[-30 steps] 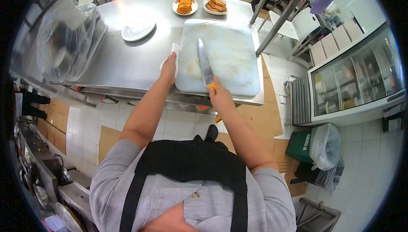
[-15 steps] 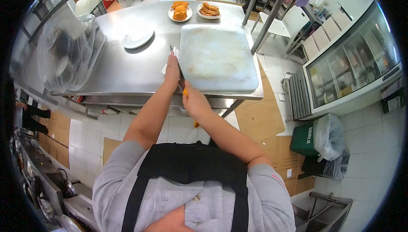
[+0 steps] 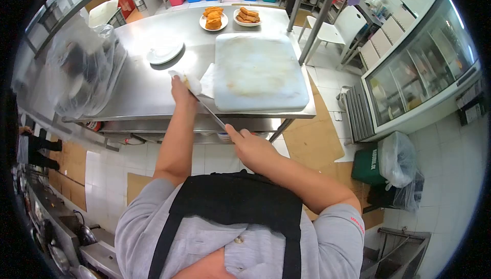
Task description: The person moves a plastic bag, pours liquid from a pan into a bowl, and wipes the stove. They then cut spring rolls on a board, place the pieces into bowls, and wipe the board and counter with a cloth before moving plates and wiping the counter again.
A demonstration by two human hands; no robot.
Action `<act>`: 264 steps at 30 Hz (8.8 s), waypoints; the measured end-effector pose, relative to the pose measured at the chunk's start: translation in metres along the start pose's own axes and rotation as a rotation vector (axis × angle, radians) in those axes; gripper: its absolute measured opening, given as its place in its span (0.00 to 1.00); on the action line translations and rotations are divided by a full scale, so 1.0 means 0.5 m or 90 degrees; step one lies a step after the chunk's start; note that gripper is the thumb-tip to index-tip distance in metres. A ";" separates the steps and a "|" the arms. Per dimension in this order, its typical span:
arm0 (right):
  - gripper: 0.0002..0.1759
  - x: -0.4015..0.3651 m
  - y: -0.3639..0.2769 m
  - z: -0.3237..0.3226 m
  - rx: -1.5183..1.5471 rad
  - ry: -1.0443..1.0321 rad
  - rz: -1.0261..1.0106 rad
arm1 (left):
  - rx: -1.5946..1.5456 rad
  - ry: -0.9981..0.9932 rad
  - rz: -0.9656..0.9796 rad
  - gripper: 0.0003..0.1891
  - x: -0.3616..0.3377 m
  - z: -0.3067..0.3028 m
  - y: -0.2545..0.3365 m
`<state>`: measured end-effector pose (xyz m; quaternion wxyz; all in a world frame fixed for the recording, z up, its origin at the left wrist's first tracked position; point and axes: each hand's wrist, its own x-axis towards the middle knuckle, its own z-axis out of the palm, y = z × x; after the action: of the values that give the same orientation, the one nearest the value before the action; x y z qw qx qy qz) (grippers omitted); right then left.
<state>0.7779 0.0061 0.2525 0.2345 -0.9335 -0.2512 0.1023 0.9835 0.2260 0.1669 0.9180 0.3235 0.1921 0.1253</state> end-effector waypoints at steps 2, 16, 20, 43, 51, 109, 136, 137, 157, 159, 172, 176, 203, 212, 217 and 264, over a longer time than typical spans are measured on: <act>0.32 -0.033 0.043 -0.008 0.055 0.085 -0.055 | -0.003 0.011 -0.004 0.25 0.027 -0.018 -0.002; 0.30 -0.014 0.420 -0.133 0.503 0.327 0.426 | -0.117 -0.087 -0.173 0.25 -0.060 0.020 0.007; 0.29 0.019 0.421 -0.135 0.498 0.317 0.429 | -0.116 -0.116 -0.193 0.24 -0.055 0.009 -0.002; 0.29 0.080 0.399 -0.112 0.495 0.221 0.352 | -0.031 -0.017 -0.114 0.22 -0.049 -0.070 0.004; 0.28 0.104 0.395 -0.131 0.424 0.072 0.353 | -0.039 -0.002 -0.056 0.22 -0.081 -0.108 0.040; 0.40 -0.088 -0.004 0.153 0.258 -0.094 -0.648 | -0.315 0.239 0.288 0.22 -0.688 -0.137 0.043; 0.30 -0.089 0.072 0.034 0.771 -0.650 -0.178 | -0.309 -0.065 -0.005 0.21 -0.819 -0.142 -0.007; 0.30 -0.092 0.085 0.040 0.761 -0.641 -0.168 | -0.309 -0.064 -0.002 0.21 -0.820 -0.136 -0.007; 0.30 -0.199 0.443 -0.149 0.599 -0.399 0.101 | -0.265 0.140 0.014 0.16 -0.565 -0.278 -0.027; 0.30 -0.178 0.460 -0.178 0.627 -0.350 0.090 | -0.318 0.134 -0.050 0.17 -0.496 -0.328 -0.043; 0.33 0.001 0.586 -0.287 0.661 -0.097 0.089 | -0.136 -0.056 -0.055 0.26 -0.331 -0.102 -0.123; 0.33 0.077 0.633 -0.304 0.407 0.057 0.035 | -0.064 -0.032 -0.019 0.21 -0.336 0.005 -0.144; 0.30 0.196 0.424 -0.141 0.464 0.104 0.351 | -0.084 0.163 -0.050 0.04 -0.270 -0.239 0.086; 0.31 0.197 0.438 -0.185 0.416 0.007 0.352 | -0.099 0.130 -0.076 0.09 -0.339 -0.250 0.082; 0.30 0.268 0.549 -0.196 0.439 0.052 0.326 | 0.023 0.146 0.011 0.15 -0.384 -0.209 0.051; 0.32 -0.041 0.205 -0.046 0.667 -0.410 0.030 | -0.175 0.289 0.001 0.16 -0.811 -0.375 -0.117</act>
<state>0.8105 -0.0919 0.2237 0.5720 -0.6221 -0.2049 0.4938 0.5454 0.1401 0.1052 0.8868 0.1595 0.3737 0.2203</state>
